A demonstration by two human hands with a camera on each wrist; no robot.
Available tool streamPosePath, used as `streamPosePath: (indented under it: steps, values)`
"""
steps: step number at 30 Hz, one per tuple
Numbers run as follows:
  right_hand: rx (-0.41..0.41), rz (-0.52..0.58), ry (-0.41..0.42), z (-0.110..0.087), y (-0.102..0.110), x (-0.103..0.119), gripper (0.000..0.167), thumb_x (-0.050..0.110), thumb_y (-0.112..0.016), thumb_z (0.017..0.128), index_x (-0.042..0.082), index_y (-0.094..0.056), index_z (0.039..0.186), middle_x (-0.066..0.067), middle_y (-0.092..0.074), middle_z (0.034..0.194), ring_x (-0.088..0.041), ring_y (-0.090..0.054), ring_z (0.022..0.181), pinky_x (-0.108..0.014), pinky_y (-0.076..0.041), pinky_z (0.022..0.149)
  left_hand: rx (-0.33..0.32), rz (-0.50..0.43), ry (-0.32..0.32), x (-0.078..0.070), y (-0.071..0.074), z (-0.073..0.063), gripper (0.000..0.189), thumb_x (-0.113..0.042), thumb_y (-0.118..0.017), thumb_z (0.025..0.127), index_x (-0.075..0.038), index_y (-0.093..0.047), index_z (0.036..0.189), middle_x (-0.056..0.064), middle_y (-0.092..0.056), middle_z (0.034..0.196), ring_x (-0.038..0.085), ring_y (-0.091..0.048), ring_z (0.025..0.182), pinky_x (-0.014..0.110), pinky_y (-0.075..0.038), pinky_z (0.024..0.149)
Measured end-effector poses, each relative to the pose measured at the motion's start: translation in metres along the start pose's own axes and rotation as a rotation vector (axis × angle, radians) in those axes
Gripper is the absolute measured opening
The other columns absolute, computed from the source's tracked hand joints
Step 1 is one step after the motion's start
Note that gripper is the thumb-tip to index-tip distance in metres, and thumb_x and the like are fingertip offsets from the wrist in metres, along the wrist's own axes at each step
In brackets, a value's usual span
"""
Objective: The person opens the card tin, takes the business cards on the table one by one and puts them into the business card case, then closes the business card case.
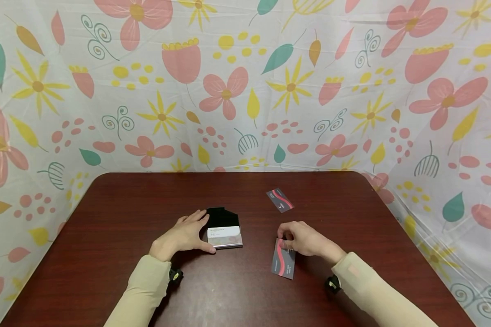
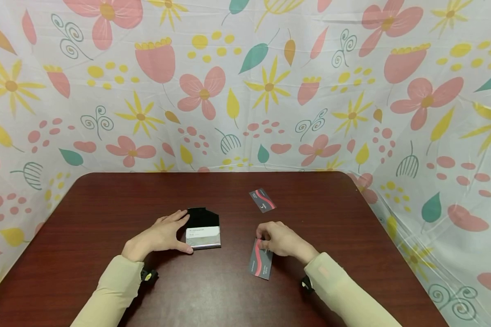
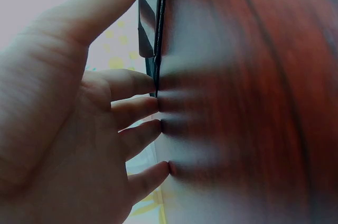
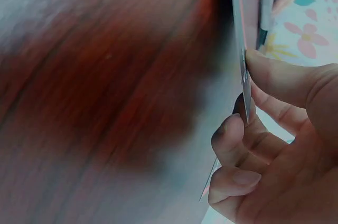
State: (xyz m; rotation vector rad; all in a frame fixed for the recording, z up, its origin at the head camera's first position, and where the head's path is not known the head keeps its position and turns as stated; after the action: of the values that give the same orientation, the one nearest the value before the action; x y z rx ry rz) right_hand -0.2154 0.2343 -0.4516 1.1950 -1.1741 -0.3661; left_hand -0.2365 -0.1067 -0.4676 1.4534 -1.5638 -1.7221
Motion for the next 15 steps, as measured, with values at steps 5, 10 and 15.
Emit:
streamPosePath:
  steps: [5, 10, 15]
  values:
    - [0.02, 0.069, 0.018, 0.001, 0.005, 0.0, 0.011, 0.008, -0.073, 0.088, 0.014, -0.066, 0.093, 0.006, -0.054, 0.068, -0.008, -0.049, 0.058, -0.025, -0.041, 0.053, 0.003, 0.001, 0.007, 0.001, 0.001, -0.001, 0.109, -0.06, -0.079, 0.071, -0.001, -0.035, 0.151, 0.016, -0.024, 0.159, 0.032, -0.016, 0.147, 0.056, -0.017, 0.112]
    - [0.023, 0.133, -0.003, 0.001, 0.01, -0.004, 0.018, 0.006, -0.068, 0.091, 0.011, -0.073, 0.107, 0.003, -0.067, 0.093, -0.01, -0.054, 0.076, -0.026, -0.046, 0.063, 0.002, 0.001, 0.006, 0.001, 0.001, -0.002, 0.109, -0.06, -0.079, 0.071, -0.001, -0.034, 0.151, 0.015, -0.024, 0.159, 0.032, -0.016, 0.147, 0.055, -0.016, 0.113]
    - [-0.013, 0.216, -0.005, -0.002, 0.011, -0.01, 0.016, -0.002, -0.064, 0.091, 0.006, -0.072, 0.103, -0.002, -0.066, 0.089, -0.013, -0.055, 0.074, -0.025, -0.047, 0.063, 0.005, 0.0, -0.003, 0.001, 0.001, -0.002, 0.109, -0.06, -0.08, 0.071, -0.001, -0.034, 0.151, 0.015, -0.023, 0.159, 0.031, -0.016, 0.147, 0.054, -0.015, 0.113]
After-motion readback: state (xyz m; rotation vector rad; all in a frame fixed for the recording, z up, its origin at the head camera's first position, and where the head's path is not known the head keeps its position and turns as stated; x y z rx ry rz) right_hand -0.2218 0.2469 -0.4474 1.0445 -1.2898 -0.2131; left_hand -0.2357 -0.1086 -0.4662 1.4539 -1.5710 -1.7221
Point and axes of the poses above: each hand's wrist, its own z-axis towards the middle knuckle, its own y-axis out of the back of the hand, x = y × z, the point moved 2 cm from there along z, towards the middle knuckle
